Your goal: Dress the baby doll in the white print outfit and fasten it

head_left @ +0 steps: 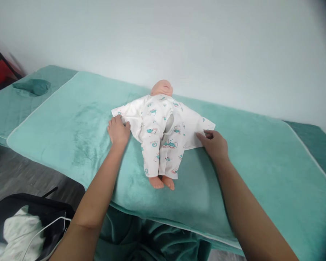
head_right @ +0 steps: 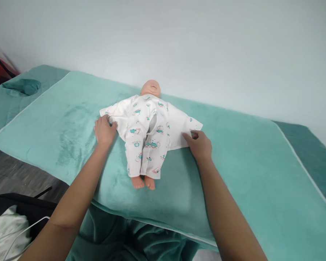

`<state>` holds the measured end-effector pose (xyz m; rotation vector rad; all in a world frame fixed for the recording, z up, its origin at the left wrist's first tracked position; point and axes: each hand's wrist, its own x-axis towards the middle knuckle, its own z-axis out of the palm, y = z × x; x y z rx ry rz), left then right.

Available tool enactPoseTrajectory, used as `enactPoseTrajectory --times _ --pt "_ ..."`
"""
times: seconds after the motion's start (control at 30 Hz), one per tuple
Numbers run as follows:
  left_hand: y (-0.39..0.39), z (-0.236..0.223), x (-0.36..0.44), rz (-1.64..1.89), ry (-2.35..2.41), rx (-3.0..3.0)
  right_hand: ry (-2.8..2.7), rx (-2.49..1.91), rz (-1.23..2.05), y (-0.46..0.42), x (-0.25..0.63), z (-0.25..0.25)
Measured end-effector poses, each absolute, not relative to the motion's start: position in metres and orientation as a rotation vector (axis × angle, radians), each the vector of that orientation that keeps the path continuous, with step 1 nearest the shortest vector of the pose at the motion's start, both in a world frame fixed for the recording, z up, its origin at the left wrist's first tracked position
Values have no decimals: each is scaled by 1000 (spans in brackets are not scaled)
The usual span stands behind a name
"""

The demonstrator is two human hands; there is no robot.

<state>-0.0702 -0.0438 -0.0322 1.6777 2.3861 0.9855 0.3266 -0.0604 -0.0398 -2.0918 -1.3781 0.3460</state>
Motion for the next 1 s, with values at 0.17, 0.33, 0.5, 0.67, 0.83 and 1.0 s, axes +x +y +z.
enactPoseTrajectory --times 0.17,0.33,0.5,0.67,0.83,1.0 --pt "-43 -33 -69 942 2364 1707 -1329 -1840 923 -52 329 -11" --pt "-43 -34 -71 931 2322 1728 -1215 -1306 1146 -46 297 30" --pt "-45 -34 -72 1012 2279 1725 -1512 -1186 1129 -59 244 69" --pt "-48 -40 -76 1155 2195 1666 -2085 -1193 959 -86 219 81" --pt "-44 -31 -71 1594 1864 1659 -1656 -1205 1059 -102 216 44" --pt "-44 15 -32 1850 1431 2041 -1496 -1172 860 -109 200 -10"
